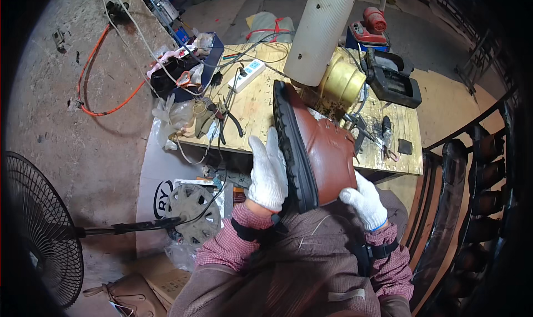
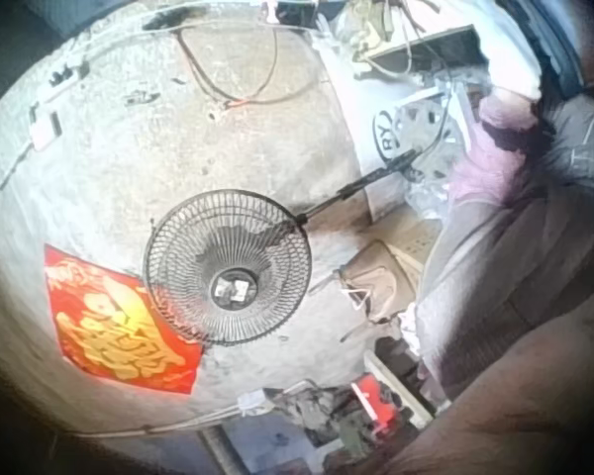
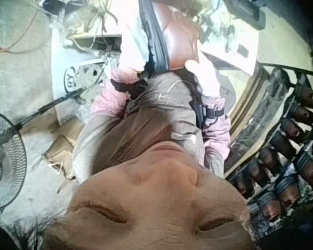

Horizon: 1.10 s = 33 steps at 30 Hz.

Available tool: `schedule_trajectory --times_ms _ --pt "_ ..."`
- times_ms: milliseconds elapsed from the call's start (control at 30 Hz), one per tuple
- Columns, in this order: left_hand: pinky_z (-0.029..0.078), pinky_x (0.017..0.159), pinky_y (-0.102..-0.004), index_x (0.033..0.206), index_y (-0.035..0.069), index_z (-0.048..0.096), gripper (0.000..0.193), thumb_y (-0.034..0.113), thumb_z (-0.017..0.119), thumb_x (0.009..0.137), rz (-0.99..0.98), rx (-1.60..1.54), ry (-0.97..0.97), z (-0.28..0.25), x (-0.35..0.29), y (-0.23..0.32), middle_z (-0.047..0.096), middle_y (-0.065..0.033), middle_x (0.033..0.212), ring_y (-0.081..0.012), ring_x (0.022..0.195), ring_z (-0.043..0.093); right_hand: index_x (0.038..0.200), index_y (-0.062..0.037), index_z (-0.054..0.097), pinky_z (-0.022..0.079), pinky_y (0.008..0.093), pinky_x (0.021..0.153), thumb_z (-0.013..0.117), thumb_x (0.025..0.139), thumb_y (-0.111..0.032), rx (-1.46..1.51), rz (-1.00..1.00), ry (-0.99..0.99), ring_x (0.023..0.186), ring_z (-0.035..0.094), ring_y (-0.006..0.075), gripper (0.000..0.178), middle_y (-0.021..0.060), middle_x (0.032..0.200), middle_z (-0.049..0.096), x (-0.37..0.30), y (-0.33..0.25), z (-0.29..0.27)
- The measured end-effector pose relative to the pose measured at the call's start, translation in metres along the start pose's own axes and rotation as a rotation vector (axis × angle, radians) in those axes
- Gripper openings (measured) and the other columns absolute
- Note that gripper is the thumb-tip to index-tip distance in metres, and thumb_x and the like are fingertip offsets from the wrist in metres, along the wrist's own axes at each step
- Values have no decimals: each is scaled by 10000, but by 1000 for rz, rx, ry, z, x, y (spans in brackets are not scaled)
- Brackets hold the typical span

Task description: The person picks up a shoe from a rack, holds it against a machine, and uses a handheld tool on the shoe's edge before returning it to the rack. This process is repeated for several shoes.

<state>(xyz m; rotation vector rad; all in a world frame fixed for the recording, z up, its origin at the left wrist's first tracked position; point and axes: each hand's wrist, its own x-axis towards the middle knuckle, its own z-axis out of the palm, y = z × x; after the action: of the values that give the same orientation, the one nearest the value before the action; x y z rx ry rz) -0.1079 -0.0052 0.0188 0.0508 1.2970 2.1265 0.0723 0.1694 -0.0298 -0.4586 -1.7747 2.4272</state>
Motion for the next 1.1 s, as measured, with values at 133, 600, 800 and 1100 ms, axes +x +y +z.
schedule_trajectory --times_ms 133,600,800,1100 --pt "197 1356 -414 1747 -4 42 1095 838 172 1061 -4 6 -20 3 -18 -14 195 -179 1806 -299 1652 254 1611 14 503 479 338 1134 772 943 -120 -27 80 84 1258 616 159 732 76 1418 698 -25 17 1" --pt "292 1328 -497 1748 45 142 1102 872 248 1029 -38 -63 -48 -22 -26 -33 307 -173 1770 -349 1610 353 1517 21 577 508 404 1108 791 908 -172 -583 -231 -26 1255 680 335 674 177 1393 706 -37 -6 16" --pt "481 1197 -595 1663 59 394 855 707 416 1106 -305 -816 -597 -85 -16 -69 548 -196 1604 -372 1443 573 1411 -6 660 557 486 1046 773 918 -458 -1038 -618 -424 1171 682 483 679 263 1528 578 -73 -41 38" --pt "526 1157 -583 1662 84 402 834 707 398 1106 -403 -719 -417 -108 -4 -116 559 -192 1592 -375 1400 609 1434 49 676 451 450 1209 785 972 -287 -841 -365 354 1432 613 387 581 275 1523 632 -122 -42 -6"
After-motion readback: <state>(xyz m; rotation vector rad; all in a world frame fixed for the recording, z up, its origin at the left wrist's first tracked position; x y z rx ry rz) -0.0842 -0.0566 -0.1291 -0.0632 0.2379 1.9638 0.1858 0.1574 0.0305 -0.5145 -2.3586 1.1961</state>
